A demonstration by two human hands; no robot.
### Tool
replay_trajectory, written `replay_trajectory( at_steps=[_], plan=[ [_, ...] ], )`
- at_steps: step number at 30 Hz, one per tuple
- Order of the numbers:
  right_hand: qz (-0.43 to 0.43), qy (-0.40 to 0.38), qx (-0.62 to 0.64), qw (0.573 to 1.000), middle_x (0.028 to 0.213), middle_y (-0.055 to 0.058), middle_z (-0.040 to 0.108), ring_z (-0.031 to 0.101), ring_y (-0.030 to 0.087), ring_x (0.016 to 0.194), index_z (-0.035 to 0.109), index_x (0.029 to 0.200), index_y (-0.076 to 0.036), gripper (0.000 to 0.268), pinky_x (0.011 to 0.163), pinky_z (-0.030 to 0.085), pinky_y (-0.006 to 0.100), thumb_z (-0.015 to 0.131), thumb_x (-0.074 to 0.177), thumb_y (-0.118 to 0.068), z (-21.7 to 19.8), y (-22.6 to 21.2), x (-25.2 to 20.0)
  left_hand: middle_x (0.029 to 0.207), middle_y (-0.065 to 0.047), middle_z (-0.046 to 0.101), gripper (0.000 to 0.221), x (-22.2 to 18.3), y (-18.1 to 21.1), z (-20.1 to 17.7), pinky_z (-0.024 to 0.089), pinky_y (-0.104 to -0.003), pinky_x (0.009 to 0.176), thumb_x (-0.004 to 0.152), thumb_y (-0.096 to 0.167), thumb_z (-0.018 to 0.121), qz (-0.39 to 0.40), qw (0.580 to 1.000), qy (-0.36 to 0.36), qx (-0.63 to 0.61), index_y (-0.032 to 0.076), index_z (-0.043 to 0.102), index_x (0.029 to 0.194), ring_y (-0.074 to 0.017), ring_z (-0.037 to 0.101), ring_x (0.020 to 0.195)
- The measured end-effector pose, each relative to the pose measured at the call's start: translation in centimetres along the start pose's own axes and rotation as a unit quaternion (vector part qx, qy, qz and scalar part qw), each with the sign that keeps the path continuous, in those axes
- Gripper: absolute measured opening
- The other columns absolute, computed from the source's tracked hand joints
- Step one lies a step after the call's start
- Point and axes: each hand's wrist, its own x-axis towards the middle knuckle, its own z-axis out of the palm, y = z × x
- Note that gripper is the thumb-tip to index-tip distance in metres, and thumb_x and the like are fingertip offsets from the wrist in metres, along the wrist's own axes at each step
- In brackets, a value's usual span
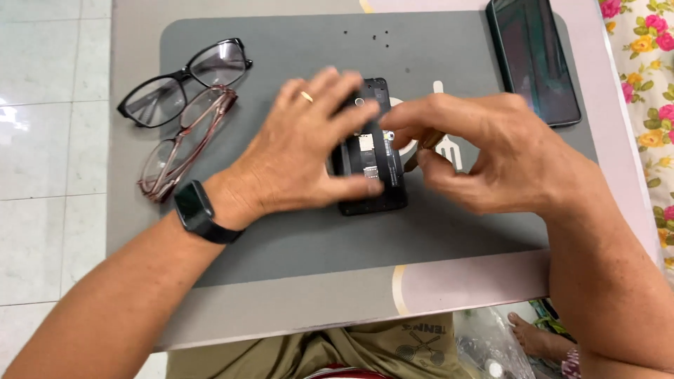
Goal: Using a precision screwdriver to remove screws from the internal chassis of a mobile phone.
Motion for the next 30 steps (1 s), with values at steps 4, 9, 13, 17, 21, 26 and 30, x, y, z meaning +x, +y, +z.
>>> replay_trajectory(
  at_steps=[4,9,13,17,21,26,30],
  plan=[
    [0.029,0.015,-0.041,0.999,0.088,-0.003,0.074,0.071,0.013,0.078,0.071,0.130,-0.008,0.028,0.077,0.053,0.028,0.071,0.104,0.002,0.2,0.7,-0.6,0.167,-0.028,0.040,0.095,0.4,-0.1,0.0,0.025,-0.067,0.122,0.095,0.075,0.072,-0.075,0.996,-0.029,-0.027,0.010,0.048,0.160,-0.0520,0.037,0.154],
    [-0.022,0.064,-0.162,0.984,0.072,-0.001,0.066,0.063,0.020,0.062,0.075,0.122,-0.015,0.028,0.061,0.046,0.035,0.096,0.105,-0.017,1.1,2.2,-1.1,0.156,-0.028,0.047,0.104,0.2,0.3,-0.2,0.027,-0.075,0.118,0.083,0.076,0.085,-0.031,0.999,-0.039,-0.001,0.013,0.049,0.157,-0.0535,0.046,0.147],
    [-0.028,0.026,-0.120,0.992,0.070,0.004,0.063,0.058,0.022,0.056,0.072,0.124,-0.009,0.024,0.057,0.045,0.038,0.075,0.101,-0.001,0.1,0.4,-0.4,0.155,-0.026,0.048,0.106,0.2,0.4,-0.2,0.028,-0.074,0.118,0.080,0.077,0.087,-0.023,0.999,-0.034,0.004,0.012,0.050,0.157,-0.0525,0.047,0.147],
    [-0.060,0.043,-0.128,0.989,0.072,0.002,0.059,0.053,0.024,0.057,0.071,0.117,-0.013,0.019,0.057,0.043,0.039,0.078,0.102,-0.005,0.6,1.4,-0.8,0.155,-0.023,0.047,0.104,0.2,0.6,-0.5,0.028,-0.075,0.119,0.082,0.074,0.087,-0.021,0.999,-0.049,-0.008,0.013,0.049,0.157,-0.0519,0.046,0.147],
    [-0.066,0.046,-0.136,0.987,0.059,-0.002,0.045,0.046,0.024,0.053,0.072,0.110,-0.016,0.025,0.053,0.038,0.037,0.075,0.098,0.006,0.7,1.6,-1.2,0.159,-0.025,0.045,0.105,0.1,0.3,-0.3,0.025,-0.074,0.120,0.083,0.075,0.085,-0.024,0.998,-0.059,-0.007,0.012,0.049,0.159,-0.0517,0.043,0.150],
    [-0.088,0.031,-0.106,0.990,0.068,0.001,0.057,0.046,0.025,0.055,0.070,0.111,-0.012,0.021,0.059,0.043,0.038,0.073,0.097,0.003,0.3,0.6,-0.6,0.158,-0.026,0.047,0.103,0.0,0.2,-0.1,0.026,-0.074,0.119,0.082,0.076,0.084,-0.025,0.999,-0.046,-0.004,0.012,0.052,0.157,-0.0513,0.044,0.149],
    [-0.047,0.039,-0.135,0.989,0.062,-0.002,0.050,0.047,0.023,0.058,0.071,0.110,-0.016,0.021,0.058,0.041,0.037,0.076,0.101,0.003,0.5,1.0,-1.3,0.156,-0.027,0.048,0.101,0.0,0.2,0.0,0.028,-0.075,0.118,0.082,0.077,0.084,-0.019,0.999,-0.036,0.001,0.012,0.055,0.153,-0.0523,0.047,0.147]
  ],
)
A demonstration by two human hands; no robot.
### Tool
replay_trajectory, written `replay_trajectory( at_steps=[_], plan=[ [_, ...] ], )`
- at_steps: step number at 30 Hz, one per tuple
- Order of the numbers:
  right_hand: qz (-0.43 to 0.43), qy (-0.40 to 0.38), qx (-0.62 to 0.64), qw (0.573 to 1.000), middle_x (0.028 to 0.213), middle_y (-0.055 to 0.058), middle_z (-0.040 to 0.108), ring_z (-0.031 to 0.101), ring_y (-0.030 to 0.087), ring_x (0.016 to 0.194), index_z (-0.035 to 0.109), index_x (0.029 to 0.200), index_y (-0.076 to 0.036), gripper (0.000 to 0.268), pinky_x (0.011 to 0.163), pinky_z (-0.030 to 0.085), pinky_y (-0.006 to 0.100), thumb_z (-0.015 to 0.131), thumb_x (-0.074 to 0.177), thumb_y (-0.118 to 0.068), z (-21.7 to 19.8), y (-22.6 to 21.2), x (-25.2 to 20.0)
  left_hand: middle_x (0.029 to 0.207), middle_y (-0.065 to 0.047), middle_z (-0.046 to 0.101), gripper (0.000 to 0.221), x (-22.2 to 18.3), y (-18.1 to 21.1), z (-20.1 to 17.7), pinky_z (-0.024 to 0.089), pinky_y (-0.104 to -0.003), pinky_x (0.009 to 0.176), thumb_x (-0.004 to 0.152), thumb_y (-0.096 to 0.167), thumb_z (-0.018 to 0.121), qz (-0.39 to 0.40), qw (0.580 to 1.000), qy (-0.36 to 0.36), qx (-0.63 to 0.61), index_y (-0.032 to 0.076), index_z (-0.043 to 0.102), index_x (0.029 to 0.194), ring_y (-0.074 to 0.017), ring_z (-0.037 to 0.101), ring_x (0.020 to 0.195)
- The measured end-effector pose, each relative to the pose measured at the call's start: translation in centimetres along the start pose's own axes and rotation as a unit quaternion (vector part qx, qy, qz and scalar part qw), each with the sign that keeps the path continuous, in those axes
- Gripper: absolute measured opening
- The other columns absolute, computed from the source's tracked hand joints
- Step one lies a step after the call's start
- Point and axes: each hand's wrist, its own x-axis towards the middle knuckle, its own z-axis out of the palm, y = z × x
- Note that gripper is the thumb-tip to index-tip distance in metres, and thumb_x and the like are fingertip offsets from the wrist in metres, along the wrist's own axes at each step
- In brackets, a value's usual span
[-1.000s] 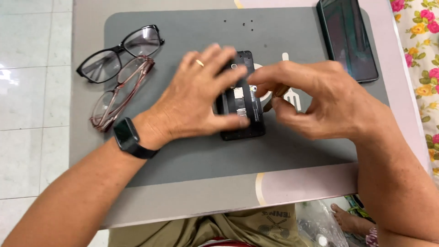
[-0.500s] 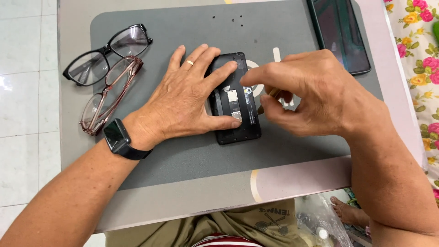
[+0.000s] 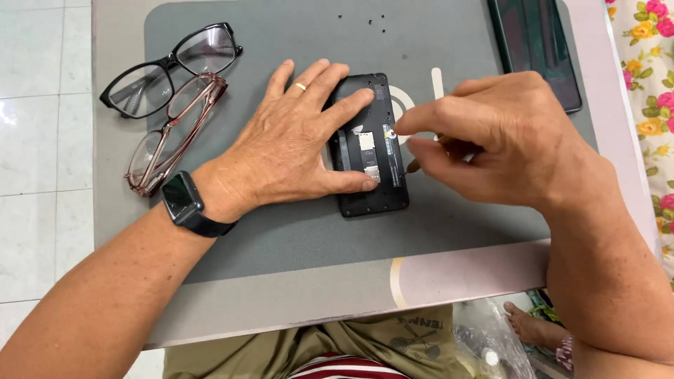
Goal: Using a precision screwdriver to remove screws from the internal chassis of a mobile phone.
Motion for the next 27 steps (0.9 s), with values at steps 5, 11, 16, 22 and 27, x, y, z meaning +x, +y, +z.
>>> replay_trajectory(
  at_steps=[5,11,16,22,27],
  plan=[
    [-0.030,-0.022,0.038,0.999,0.090,0.005,0.072,0.058,0.026,0.065,0.069,0.119,-0.007,0.025,0.068,0.049,0.041,0.072,0.099,0.007,-0.6,-0.9,1.1,0.158,-0.027,0.045,0.099,0.0,-0.1,-0.1,0.024,-0.075,0.120,0.085,0.076,0.083,-0.008,1.000,-0.013,-0.019,0.012,0.053,0.155,-0.0534,0.043,0.149],
    [0.033,-0.036,0.101,0.994,0.094,0.002,0.076,0.069,0.016,0.076,0.072,0.121,-0.006,0.023,0.072,0.055,0.030,0.073,0.101,0.004,-0.6,-1.1,0.6,0.157,-0.028,0.047,0.098,-0.1,-0.2,0.2,0.025,-0.075,0.119,0.085,0.077,0.082,-0.002,1.000,0.000,-0.019,0.012,0.055,0.154,-0.0533,0.045,0.148],
    [0.046,-0.065,0.136,0.987,0.105,0.001,0.081,0.078,0.013,0.089,0.070,0.128,-0.008,0.038,0.073,0.061,0.027,0.064,0.094,0.008,-0.8,-1.2,0.7,0.157,-0.028,0.047,0.099,0.0,-0.2,0.1,0.025,-0.076,0.119,0.084,0.077,0.083,-0.003,1.000,-0.007,-0.018,0.013,0.055,0.154,-0.0533,0.044,0.149],
    [0.056,-0.019,0.079,0.995,0.084,-0.003,0.072,0.066,0.015,0.071,0.069,0.130,-0.009,0.031,0.075,0.054,0.030,0.076,0.102,0.003,-0.5,-0.8,0.7,0.158,-0.026,0.048,0.097,-0.1,-0.1,0.2,0.027,-0.076,0.119,0.084,0.076,0.085,0.000,1.000,0.006,-0.017,0.013,0.057,0.152,-0.0529,0.047,0.148],
    [0.018,-0.034,0.082,0.996,0.095,0.001,0.079,0.074,0.016,0.076,0.070,0.121,-0.009,0.024,0.067,0.057,0.032,0.079,0.100,0.000,-0.4,-1.0,0.9,0.157,-0.027,0.047,0.097,-0.1,-0.1,0.0,0.026,-0.076,0.119,0.085,0.075,0.084,-0.001,1.000,-0.004,-0.018,0.012,0.056,0.152,-0.0533,0.045,0.149]
  ],
)
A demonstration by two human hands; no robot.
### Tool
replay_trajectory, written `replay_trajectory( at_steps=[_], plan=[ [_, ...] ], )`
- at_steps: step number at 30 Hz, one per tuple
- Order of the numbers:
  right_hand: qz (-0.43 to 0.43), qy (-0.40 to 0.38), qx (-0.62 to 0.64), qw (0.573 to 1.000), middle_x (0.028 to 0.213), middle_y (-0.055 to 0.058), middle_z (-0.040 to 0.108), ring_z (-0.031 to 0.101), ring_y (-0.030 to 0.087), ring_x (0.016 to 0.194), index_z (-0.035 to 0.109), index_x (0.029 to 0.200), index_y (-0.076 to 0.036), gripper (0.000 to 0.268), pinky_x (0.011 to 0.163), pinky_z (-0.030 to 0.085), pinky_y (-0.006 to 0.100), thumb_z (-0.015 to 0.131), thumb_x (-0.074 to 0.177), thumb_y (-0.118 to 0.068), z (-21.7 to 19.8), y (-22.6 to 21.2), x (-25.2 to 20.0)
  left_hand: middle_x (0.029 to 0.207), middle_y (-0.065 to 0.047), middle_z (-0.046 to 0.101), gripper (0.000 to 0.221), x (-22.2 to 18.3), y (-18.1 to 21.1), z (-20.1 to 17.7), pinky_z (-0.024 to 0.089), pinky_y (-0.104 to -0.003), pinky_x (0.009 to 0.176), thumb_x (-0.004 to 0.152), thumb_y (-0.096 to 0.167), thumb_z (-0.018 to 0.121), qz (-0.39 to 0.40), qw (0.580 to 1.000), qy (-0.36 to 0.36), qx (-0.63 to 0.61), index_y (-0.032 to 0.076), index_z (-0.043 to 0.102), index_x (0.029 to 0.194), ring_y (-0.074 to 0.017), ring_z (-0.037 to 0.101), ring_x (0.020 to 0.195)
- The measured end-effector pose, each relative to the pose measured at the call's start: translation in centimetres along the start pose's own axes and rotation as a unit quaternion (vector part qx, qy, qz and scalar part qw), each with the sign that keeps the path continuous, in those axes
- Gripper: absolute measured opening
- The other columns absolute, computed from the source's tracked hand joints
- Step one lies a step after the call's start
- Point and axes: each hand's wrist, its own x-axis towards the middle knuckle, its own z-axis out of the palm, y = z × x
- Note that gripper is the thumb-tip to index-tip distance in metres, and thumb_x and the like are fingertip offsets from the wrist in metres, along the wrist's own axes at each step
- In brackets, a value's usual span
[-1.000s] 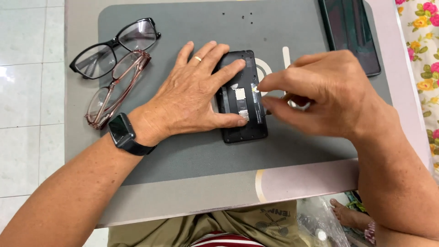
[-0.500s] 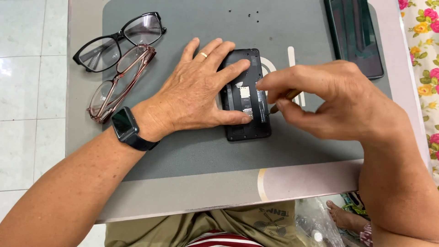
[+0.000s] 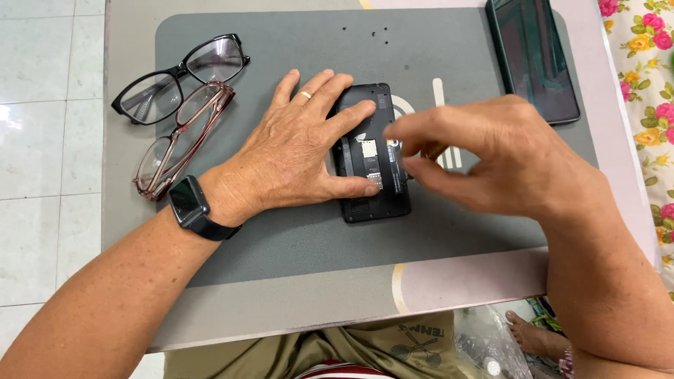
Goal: Using a precision screwdriver to remove screws from the internal chassis of a mobile phone.
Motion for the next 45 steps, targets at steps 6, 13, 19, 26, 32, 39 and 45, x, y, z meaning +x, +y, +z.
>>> replay_trajectory(
  at_steps=[6,13,19,26,32,39,45],
  plan=[
    [0.029,-0.041,0.059,0.997,0.102,0.002,0.080,0.077,0.016,0.085,0.068,0.126,-0.009,0.039,0.071,0.060,0.031,0.062,0.092,0.009,-0.8,-0.6,0.2,0.156,-0.026,0.049,0.097,0.0,-0.1,0.3,0.027,-0.075,0.118,0.084,0.076,0.084,0.004,1.000,0.009,0.007,0.012,0.058,0.151,-0.0530,0.047,0.147],
    [0.043,0.001,-0.013,0.999,0.091,-0.006,0.077,0.068,0.014,0.071,0.070,0.128,-0.014,0.031,0.070,0.054,0.029,0.083,0.101,-0.005,0.2,0.6,-0.7,0.157,-0.026,0.048,0.097,0.0,-0.1,0.2,0.027,-0.076,0.119,0.084,0.076,0.084,0.002,1.000,0.004,0.004,0.013,0.057,0.152,-0.0525,0.047,0.148],
    [0.044,-0.048,0.044,0.997,0.098,-0.002,0.078,0.072,0.013,0.081,0.069,0.126,-0.014,0.038,0.058,0.057,0.029,0.065,0.094,0.006,-0.5,-0.4,-0.1,0.157,-0.026,0.049,0.096,0.0,-0.2,0.2,0.027,-0.075,0.119,0.084,0.076,0.084,0.000,1.000,0.003,0.008,0.013,0.058,0.151,-0.0523,0.047,0.148],
    [0.039,0.013,-0.034,0.999,0.089,-0.004,0.078,0.071,0.014,0.071,0.071,0.129,-0.014,0.033,0.070,0.054,0.030,0.087,0.100,-0.009,0.4,0.8,-0.7,0.157,-0.025,0.048,0.096,0.1,-0.1,0.1,0.026,-0.075,0.119,0.085,0.077,0.083,0.001,1.000,0.001,0.000,0.013,0.057,0.152,-0.0523,0.046,0.148],
    [0.023,-0.032,0.019,0.999,0.092,-0.001,0.074,0.066,0.017,0.070,0.067,0.125,-0.012,0.034,0.067,0.053,0.033,0.068,0.096,0.006,-0.4,-0.4,0.0,0.157,-0.026,0.048,0.096,0.1,-0.1,0.2,0.026,-0.075,0.119,0.085,0.077,0.082,-0.002,1.000,-0.003,0.008,0.013,0.057,0.152,-0.0524,0.046,0.148],
    [0.020,-0.007,-0.026,0.999,0.090,0.000,0.077,0.068,0.018,0.067,0.068,0.129,-0.010,0.029,0.064,0.052,0.034,0.078,0.102,-0.003,0.1,0.3,-0.3,0.157,-0.025,0.049,0.097,0.1,-0.2,0.2,0.027,-0.075,0.119,0.084,0.077,0.084,0.000,1.000,0.002,0.010,0.013,0.058,0.152,-0.0514,0.047,0.148],
    [0.002,0.017,-0.068,0.998,0.082,-0.001,0.074,0.067,0.017,0.066,0.070,0.126,-0.012,0.028,0.060,0.050,0.035,0.087,0.103,-0.011,0.7,0.7,-0.6,0.157,-0.026,0.048,0.097,0.1,-0.2,0.3,0.028,-0.075,0.119,0.085,0.078,0.083,0.002,1.000,0.002,0.014,0.013,0.058,0.153,-0.0514,0.047,0.148]
  ],
)
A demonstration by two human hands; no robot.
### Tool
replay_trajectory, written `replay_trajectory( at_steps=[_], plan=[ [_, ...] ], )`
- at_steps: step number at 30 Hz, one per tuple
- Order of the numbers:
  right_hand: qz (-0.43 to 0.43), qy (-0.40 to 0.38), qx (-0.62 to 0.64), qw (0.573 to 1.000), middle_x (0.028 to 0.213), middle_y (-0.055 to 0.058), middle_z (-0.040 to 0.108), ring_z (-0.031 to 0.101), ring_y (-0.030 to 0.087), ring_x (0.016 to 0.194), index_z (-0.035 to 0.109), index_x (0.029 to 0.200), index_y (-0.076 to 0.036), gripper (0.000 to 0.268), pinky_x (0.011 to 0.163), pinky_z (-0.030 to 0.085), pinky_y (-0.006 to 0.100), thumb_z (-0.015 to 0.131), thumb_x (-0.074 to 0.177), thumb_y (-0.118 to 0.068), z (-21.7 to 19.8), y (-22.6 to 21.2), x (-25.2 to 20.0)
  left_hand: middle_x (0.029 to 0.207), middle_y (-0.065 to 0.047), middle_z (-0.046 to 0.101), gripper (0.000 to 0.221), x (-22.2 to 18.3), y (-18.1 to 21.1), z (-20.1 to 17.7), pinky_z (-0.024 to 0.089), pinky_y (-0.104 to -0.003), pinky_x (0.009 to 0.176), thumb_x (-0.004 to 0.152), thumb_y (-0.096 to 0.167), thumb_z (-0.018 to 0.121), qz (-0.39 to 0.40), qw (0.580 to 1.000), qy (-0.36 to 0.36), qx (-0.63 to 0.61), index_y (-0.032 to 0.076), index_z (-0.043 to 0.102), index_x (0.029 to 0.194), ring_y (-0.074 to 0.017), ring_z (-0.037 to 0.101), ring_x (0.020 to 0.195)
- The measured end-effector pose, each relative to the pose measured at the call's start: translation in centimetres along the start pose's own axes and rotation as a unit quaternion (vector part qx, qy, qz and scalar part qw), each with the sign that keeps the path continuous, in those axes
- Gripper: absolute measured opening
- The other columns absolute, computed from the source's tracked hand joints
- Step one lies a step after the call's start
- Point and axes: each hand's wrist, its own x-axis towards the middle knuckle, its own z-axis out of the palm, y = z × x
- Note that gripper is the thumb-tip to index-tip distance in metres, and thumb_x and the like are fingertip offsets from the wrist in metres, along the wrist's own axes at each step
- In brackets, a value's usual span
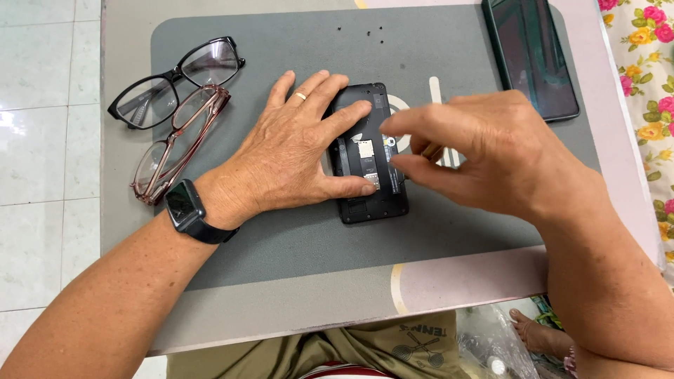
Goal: Using a precision screwdriver to remove screws from the internal chassis of a mobile phone.
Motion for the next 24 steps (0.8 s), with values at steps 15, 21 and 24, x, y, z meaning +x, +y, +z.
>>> replay_trajectory(
  at_steps=[15,21,24],
  plan=[
    [-0.046,-0.015,0.046,0.998,0.090,0.005,0.073,0.065,0.019,0.066,0.066,0.125,-0.005,0.030,0.062,0.052,0.036,0.071,0.098,0.009,-1.3,-0.8,0.8,0.157,-0.026,0.049,0.095,0.1,0.0,-0.2,0.028,-0.075,0.118,0.085,0.076,0.083,0.000,1.000,-0.006,-0.002,0.014,0.057,0.151,-0.0527,0.047,0.148],
    [-0.062,0.034,-0.015,0.997,0.076,0.000,0.072,0.069,0.019,0.063,0.069,0.121,-0.005,0.026,0.102,0.060,0.048,0.088,0.104,-0.008,-0.8,-0.6,0.7,0.156,-0.026,0.049,0.096,0.1,0.0,-0.2,0.028,-0.075,0.118,0.085,0.077,0.082,0.003,1.000,-0.003,0.000,0.014,0.057,0.152,-0.0519,0.048,0.147],
    [-0.060,0.034,-0.008,0.998,0.057,0.002,0.052,0.044,0.024,0.050,0.070,0.116,-0.004,0.019,0.102,0.062,0.049,0.083,0.103,-0.001,-1.3,-0.8,0.6,0.157,-0.024,0.048,0.095,0.2,0.2,-0.3,0.026,-0.075,0.119,0.083,0.075,0.085,-0.008,1.000,-0.014,-0.007,0.014,0.057,0.150,-0.0519,0.047,0.147]
  ],
)
